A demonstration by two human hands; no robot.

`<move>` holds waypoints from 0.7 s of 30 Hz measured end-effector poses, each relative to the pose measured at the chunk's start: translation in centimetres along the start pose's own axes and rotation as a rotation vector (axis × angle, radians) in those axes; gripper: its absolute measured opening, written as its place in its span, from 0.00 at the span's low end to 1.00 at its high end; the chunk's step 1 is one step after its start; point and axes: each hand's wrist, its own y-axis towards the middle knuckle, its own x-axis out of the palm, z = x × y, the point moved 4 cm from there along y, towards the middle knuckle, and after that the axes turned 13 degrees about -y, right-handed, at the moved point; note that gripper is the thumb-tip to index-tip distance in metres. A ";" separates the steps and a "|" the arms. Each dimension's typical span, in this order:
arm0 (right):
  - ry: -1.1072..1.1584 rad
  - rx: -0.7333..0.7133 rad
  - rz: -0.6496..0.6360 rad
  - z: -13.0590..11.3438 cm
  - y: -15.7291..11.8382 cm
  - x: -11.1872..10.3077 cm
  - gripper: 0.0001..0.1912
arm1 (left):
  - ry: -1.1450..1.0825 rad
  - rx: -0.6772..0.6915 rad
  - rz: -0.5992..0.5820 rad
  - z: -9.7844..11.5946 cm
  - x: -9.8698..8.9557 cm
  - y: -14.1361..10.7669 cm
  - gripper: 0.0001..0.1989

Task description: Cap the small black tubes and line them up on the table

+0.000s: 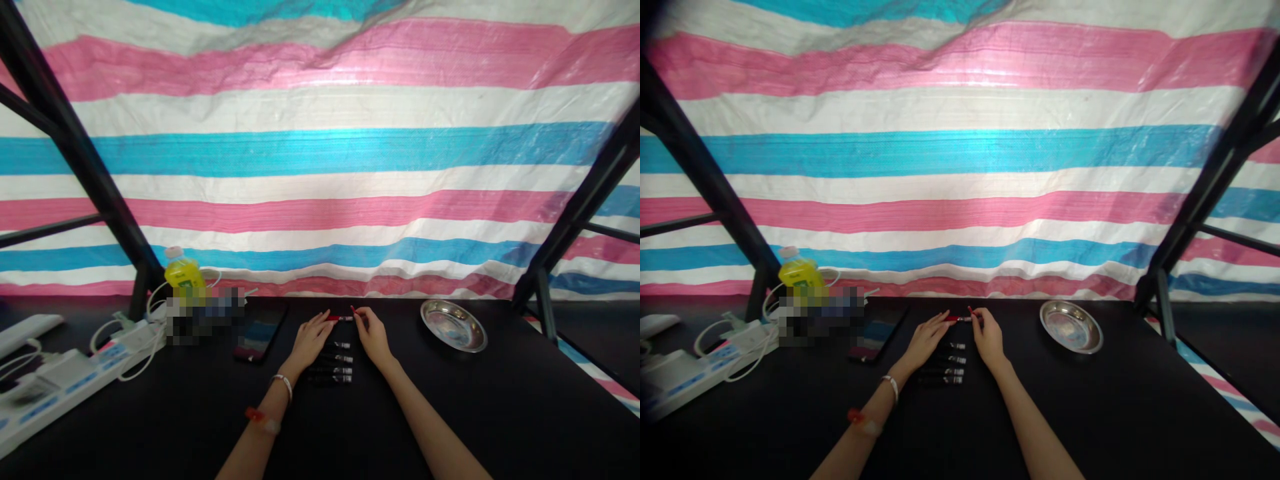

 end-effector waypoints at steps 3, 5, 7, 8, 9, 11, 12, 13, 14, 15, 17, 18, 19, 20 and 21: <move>0.052 -0.008 -0.078 0.2 0.0 0.6 0.11 | -0.016 -0.012 0.020 0.0 -0.1 0.0 0.18; 0.077 -0.030 -0.112 0.1 0.0 0.8 0.10 | -0.027 -0.004 0.039 -0.1 -0.2 0.1 0.18; 0.091 -0.048 -0.129 -0.1 0.0 0.8 0.09 | -0.036 0.014 0.060 -0.2 -0.3 0.2 0.19; 0.102 -0.055 -0.133 -0.2 0.0 0.8 0.09 | -0.040 0.020 0.069 -0.2 -0.4 0.2 0.19; 0.118 -0.061 -0.138 -0.3 0.0 0.8 0.08 | -0.043 0.022 0.079 -0.2 -0.4 0.2 0.20; 0.152 -0.077 -0.149 -0.6 0.0 0.7 0.08 | -0.047 0.023 0.098 -0.2 -0.5 0.2 0.20; 0.165 -0.086 -0.157 -0.8 0.0 0.7 0.08 | -0.050 0.027 0.106 -0.2 -0.6 0.2 0.20; 0.172 -0.093 -0.162 -0.9 -0.1 0.6 0.08 | -0.056 0.035 0.113 -0.2 -0.6 0.3 0.20; 0.175 -0.097 -0.166 -1.0 -0.1 0.6 0.08 | -0.066 0.045 0.123 -0.2 -0.7 0.3 0.20; 0.176 -0.100 -0.167 -1.1 -0.1 0.5 0.08 | -0.079 0.056 0.133 -0.2 -0.7 0.3 0.21; 0.178 -0.100 -0.163 -1.2 -0.1 0.4 0.09 | -0.108 0.070 0.152 -0.2 -0.9 0.3 0.20; 0.178 -0.100 -0.161 -1.2 -0.1 0.4 0.09 | -0.121 0.078 0.161 -0.2 -1.0 0.3 0.19; 0.178 -0.100 -0.160 -1.2 -0.1 0.4 0.09 | -0.132 0.086 0.172 -0.2 -1.0 0.3 0.18; 0.177 -0.099 -0.160 -1.2 -0.1 0.4 0.09 | -0.140 0.095 0.182 -0.1 -1.1 0.2 0.17; 0.175 -0.100 -0.159 -1.2 -0.1 0.4 0.09 | -0.147 0.103 0.189 -0.1 -1.2 0.2 0.16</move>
